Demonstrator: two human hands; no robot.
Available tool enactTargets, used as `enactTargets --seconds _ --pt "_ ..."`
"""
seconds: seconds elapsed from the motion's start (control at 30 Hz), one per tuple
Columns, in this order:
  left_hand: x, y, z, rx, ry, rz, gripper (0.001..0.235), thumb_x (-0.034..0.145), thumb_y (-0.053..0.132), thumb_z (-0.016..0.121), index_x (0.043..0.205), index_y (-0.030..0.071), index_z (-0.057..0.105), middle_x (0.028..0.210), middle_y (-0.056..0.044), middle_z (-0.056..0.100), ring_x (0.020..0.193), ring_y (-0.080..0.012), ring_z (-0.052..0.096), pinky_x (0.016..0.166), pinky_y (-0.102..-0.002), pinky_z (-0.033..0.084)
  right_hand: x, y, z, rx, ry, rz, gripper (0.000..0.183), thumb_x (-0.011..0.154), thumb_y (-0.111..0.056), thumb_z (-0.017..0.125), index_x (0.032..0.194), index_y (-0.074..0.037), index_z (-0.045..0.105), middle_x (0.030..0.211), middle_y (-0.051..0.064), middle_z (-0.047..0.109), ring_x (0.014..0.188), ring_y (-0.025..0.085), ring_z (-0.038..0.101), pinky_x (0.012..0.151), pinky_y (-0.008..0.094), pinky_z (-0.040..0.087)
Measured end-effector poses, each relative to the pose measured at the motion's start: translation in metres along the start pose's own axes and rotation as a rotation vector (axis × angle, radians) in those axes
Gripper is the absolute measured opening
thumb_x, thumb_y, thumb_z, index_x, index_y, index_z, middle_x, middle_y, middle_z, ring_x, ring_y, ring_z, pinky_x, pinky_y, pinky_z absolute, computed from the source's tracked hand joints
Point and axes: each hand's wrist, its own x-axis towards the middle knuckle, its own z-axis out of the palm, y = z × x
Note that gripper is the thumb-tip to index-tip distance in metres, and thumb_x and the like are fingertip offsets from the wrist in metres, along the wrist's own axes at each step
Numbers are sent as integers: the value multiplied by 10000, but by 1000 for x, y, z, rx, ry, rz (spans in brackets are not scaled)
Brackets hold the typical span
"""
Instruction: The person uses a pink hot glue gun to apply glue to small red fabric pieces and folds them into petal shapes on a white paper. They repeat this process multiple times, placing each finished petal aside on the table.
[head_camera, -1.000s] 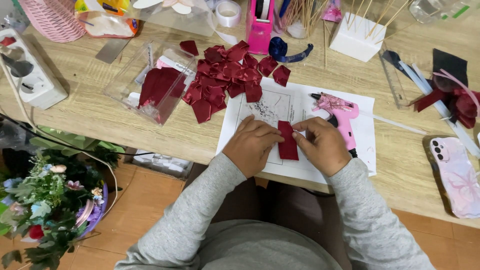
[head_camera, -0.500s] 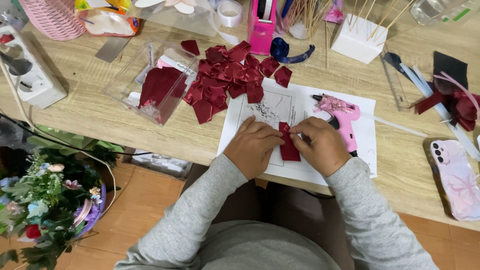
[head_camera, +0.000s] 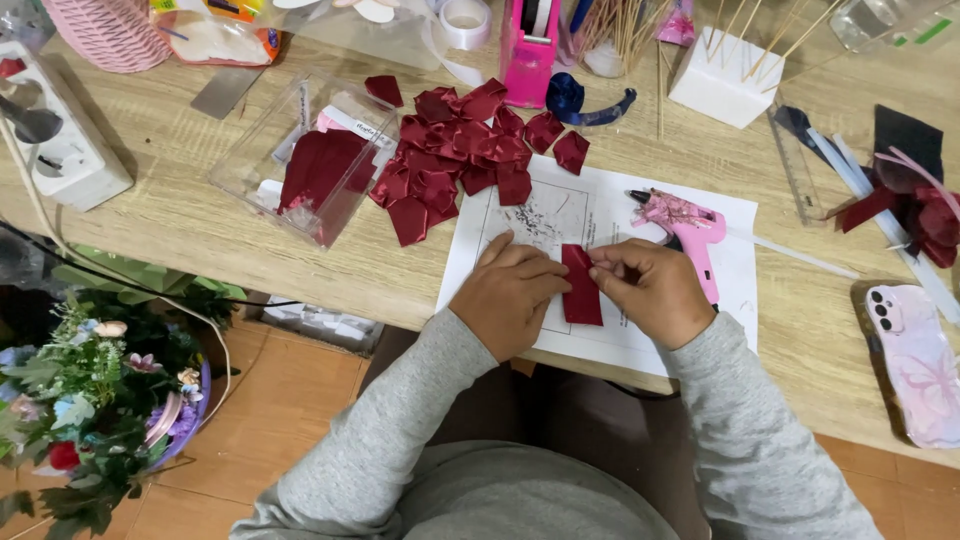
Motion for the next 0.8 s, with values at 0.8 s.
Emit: enactTargets --seconds 0.8 --pt "-5 2 0 -1 34 22 175 941 100 628 1003 124 790 1078 -69 776 1164 -260 647 1221 -546 229 2 -5 5 -610 -33 -553 151 880 -49 667 966 -77 788 875 63 672 809 249 658 693 342 534"
